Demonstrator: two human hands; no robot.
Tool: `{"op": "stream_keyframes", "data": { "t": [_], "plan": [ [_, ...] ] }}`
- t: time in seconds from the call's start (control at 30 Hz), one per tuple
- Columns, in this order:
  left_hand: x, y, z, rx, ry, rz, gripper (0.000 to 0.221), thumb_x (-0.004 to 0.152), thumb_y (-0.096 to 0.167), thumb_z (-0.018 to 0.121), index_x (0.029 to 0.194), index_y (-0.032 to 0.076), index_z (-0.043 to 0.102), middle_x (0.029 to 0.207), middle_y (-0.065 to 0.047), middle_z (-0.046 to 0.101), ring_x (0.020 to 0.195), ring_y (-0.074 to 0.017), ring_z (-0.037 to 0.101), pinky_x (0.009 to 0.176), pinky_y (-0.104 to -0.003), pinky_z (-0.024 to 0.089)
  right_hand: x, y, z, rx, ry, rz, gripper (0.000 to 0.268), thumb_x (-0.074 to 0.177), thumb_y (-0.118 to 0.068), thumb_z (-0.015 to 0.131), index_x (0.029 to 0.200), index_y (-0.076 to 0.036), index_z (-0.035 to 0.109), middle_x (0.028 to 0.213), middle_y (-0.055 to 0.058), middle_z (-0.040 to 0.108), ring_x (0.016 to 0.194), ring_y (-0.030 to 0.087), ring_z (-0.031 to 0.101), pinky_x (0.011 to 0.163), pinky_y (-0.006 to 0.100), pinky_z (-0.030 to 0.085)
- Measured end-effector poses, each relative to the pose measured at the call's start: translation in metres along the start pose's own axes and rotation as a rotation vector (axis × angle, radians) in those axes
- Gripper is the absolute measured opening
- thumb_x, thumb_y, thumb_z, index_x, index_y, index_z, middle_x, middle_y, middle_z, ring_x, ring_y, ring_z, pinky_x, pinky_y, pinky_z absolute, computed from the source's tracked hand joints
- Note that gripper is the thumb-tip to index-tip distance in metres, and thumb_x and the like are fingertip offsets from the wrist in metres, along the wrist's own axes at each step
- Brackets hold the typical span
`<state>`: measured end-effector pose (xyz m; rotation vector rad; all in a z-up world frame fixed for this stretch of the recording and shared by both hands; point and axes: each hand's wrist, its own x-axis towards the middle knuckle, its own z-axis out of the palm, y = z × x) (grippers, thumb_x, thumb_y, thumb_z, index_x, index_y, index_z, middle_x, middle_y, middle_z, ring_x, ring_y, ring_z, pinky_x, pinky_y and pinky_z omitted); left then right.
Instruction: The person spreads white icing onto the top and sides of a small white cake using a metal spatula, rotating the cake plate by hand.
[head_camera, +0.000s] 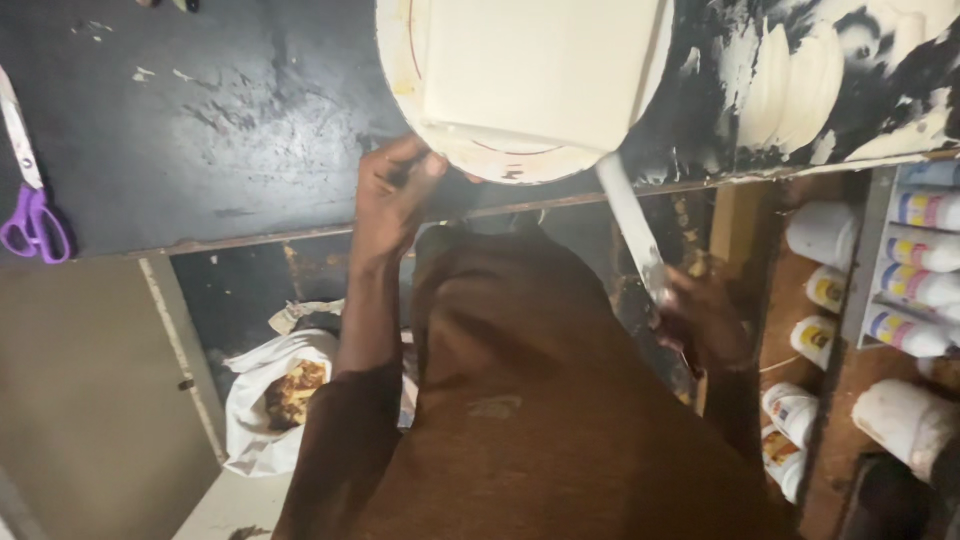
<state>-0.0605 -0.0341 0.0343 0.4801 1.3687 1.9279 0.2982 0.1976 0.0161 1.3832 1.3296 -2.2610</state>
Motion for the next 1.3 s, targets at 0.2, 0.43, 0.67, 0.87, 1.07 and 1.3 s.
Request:
{"op": "stream_keyframes", "data": {
  "t": [0.2,0.43,0.67,0.87,1.07,1.3],
  "plan": [
    [0.008,-0.02,-0.01,-0.073,-0.13,0.041,0.023,0.103,0.019,0.07,0.121,0.005,0.072,0.105,-0.01,0.078,0.097,-0.0184,0.075,0.096,-0.04,0.061,0.009,-0.023,0.007,-0.371,0.337,-0.392,0.049,0.108,-0.017,0.051,0.155,-0.004,0.044,0.091,0.014,0.066,0.062,0.017,0.063,0.048,0.027,0.053],
    [0.008,-0.031,-0.019,-0.197,-0.169,-0.045,0.022,0.101,0.007,0.074,0.123,0.004,0.072,0.108,-0.013,0.078,0.1,-0.0178,0.074,0.097,-0.038,0.061,0.086,-0.039,0.034,-0.756,0.703,-0.527,0.054,0.114,-0.022,0.05,0.164,-0.012,0.034,0.089,0.016,0.07,0.066,0.018,0.068,0.055,0.029,0.058],
    [0.019,-0.035,-0.024,-0.246,-0.243,-0.024,0.031,0.098,0.003,0.074,0.128,0.001,0.066,0.118,-0.015,0.075,0.109,-0.0206,0.075,0.101,-0.039,0.064,0.023,0.041,0.046,-1.259,0.454,-0.858,0.017,0.106,-0.026,0.058,0.121,-0.02,0.061,0.118,0.017,0.07,0.083,0.014,0.069,0.066,0.028,0.061],
    [0.015,-0.023,-0.018,-0.174,-0.244,-0.095,0.032,0.097,0.004,0.075,0.127,-0.002,0.067,0.116,-0.017,0.076,0.108,-0.0209,0.075,0.1,-0.037,0.062,0.025,-0.025,0.051,-1.284,1.017,-0.619,0.057,0.091,-0.011,0.064,0.147,-0.004,0.054,0.116,0.01,0.066,0.074,0.023,0.068,0.065,0.037,0.056],
    [-0.003,-0.017,0.0,0.009,-0.071,-0.076,0.031,0.095,0.003,0.076,0.124,-0.005,0.069,0.111,-0.015,0.076,0.103,-0.0223,0.074,0.096,-0.036,0.059,0.048,-0.002,0.077,-1.7,0.954,-0.548,0.071,0.091,-0.009,0.064,0.159,-0.014,0.043,0.1,0.016,0.069,0.078,0.023,0.067,0.069,0.035,0.057],
    [-0.01,-0.036,0.039,0.008,0.265,0.095,0.037,0.09,0.017,0.077,0.119,-0.005,0.069,0.106,-0.014,0.073,0.095,-0.0226,0.071,0.088,-0.038,0.059,0.006,-0.003,0.002,-0.488,-0.014,-0.58,0.059,0.106,-0.03,0.054,0.159,-0.009,0.04,0.101,0.013,0.075,0.071,0.014,0.068,0.06,0.022,0.058]
  ]
}}
